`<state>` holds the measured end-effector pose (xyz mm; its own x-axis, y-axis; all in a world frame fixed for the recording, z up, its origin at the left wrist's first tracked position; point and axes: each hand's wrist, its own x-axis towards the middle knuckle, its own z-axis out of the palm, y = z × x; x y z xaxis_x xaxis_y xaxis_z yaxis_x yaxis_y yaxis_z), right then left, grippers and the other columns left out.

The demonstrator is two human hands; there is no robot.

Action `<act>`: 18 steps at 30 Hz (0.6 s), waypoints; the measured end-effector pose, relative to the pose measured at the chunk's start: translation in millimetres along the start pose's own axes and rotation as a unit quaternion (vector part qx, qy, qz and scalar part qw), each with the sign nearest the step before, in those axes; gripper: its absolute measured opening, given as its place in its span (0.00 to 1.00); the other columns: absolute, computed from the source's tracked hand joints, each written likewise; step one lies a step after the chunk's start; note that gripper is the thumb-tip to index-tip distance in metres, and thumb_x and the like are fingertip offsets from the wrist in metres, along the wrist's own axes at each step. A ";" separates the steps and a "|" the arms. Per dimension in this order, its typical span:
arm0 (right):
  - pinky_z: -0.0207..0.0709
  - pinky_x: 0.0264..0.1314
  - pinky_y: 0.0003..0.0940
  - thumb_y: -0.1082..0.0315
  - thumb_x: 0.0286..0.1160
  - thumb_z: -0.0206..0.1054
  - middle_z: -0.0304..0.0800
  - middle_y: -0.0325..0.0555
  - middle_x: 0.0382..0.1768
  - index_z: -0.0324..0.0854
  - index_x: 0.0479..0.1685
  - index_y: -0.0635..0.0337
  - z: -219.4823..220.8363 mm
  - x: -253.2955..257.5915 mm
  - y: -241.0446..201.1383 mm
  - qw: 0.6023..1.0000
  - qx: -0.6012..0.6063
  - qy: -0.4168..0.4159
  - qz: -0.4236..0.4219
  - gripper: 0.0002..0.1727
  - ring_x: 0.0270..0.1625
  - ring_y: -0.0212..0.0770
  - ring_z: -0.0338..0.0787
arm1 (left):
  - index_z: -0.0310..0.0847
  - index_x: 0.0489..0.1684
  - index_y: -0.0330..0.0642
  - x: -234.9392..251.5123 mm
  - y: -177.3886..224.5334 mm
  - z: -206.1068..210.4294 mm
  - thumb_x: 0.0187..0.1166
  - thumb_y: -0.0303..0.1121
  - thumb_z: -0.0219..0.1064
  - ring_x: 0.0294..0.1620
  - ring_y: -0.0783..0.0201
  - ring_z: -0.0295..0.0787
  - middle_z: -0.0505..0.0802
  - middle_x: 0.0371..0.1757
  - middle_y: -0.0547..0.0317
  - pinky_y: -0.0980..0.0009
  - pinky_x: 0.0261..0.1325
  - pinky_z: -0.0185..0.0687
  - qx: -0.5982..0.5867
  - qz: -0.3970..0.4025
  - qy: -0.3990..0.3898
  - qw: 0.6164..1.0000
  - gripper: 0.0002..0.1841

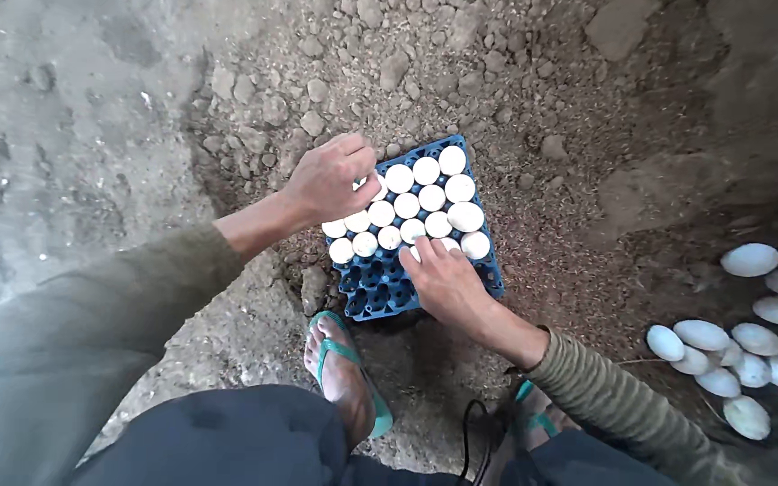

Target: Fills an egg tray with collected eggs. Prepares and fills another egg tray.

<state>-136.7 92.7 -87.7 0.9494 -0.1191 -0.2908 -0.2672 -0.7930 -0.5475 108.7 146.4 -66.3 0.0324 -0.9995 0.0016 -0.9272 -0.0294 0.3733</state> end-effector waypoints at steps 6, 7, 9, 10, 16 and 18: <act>0.87 0.46 0.45 0.75 0.75 0.65 0.90 0.54 0.42 0.88 0.45 0.60 44.9 34.4 -7.3 0.946 0.124 0.217 -0.209 0.07 0.47 0.53 0.92 | 0.75 0.21 0.34 7.7 -2.6 -4.0 0.79 0.32 0.59 0.30 0.53 0.79 0.79 0.29 0.47 0.60 0.32 0.75 -0.033 -0.020 0.021 0.999 0.14; 0.87 0.47 0.44 0.76 0.77 0.64 0.90 0.54 0.43 0.88 0.43 0.61 52.6 38.8 -5.7 0.942 0.119 0.220 -0.224 0.07 0.47 0.54 0.91 | 0.77 0.23 0.34 10.5 0.9 -1.8 0.78 0.32 0.59 0.30 0.53 0.79 0.79 0.29 0.47 0.61 0.33 0.75 -0.048 -0.022 0.025 0.998 0.14; 0.87 0.50 0.44 0.77 0.78 0.63 0.91 0.55 0.45 0.87 0.41 0.60 58.7 41.9 -1.5 0.938 0.107 0.232 -0.233 0.07 0.49 0.54 0.92 | 0.83 0.33 0.32 18.8 9.0 2.1 0.79 0.34 0.61 0.34 0.54 0.84 0.84 0.35 0.45 0.60 0.37 0.81 -0.087 -0.019 0.013 0.996 0.13; 0.87 0.52 0.44 0.76 0.77 0.64 0.92 0.55 0.46 0.87 0.41 0.60 56.8 38.5 0.4 0.935 0.108 0.245 -0.231 0.06 0.49 0.54 0.92 | 0.86 0.39 0.32 23.5 13.4 5.7 0.81 0.36 0.61 0.37 0.53 0.87 0.87 0.39 0.45 0.58 0.42 0.85 -0.108 -0.011 -0.005 0.994 0.14; 0.84 0.55 0.38 0.72 0.75 0.63 0.90 0.52 0.41 0.88 0.44 0.61 16.0 -41.3 29.4 0.894 0.203 0.353 -0.185 0.08 0.48 0.48 0.89 | 0.84 0.67 0.42 45.3 51.5 47.9 0.83 0.47 0.66 0.54 0.43 0.91 0.91 0.57 0.43 0.43 0.54 0.87 -0.120 0.076 -0.191 0.971 0.22; 0.84 0.58 0.33 0.71 0.76 0.63 0.89 0.53 0.41 0.87 0.42 0.62 10.5 -79.2 52.1 0.879 0.212 0.414 -0.110 0.08 0.49 0.45 0.89 | 0.82 0.71 0.44 49.6 64.4 57.7 0.81 0.45 0.69 0.54 0.40 0.90 0.89 0.59 0.42 0.39 0.53 0.85 -0.085 0.079 -0.230 0.966 0.23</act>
<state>-227.5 67.1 -101.5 0.7343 -0.5229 0.4329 0.0675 -0.5783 -0.8131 29.0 94.1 -95.7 -0.3100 -0.8927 -0.3272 -0.8309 0.0871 0.5496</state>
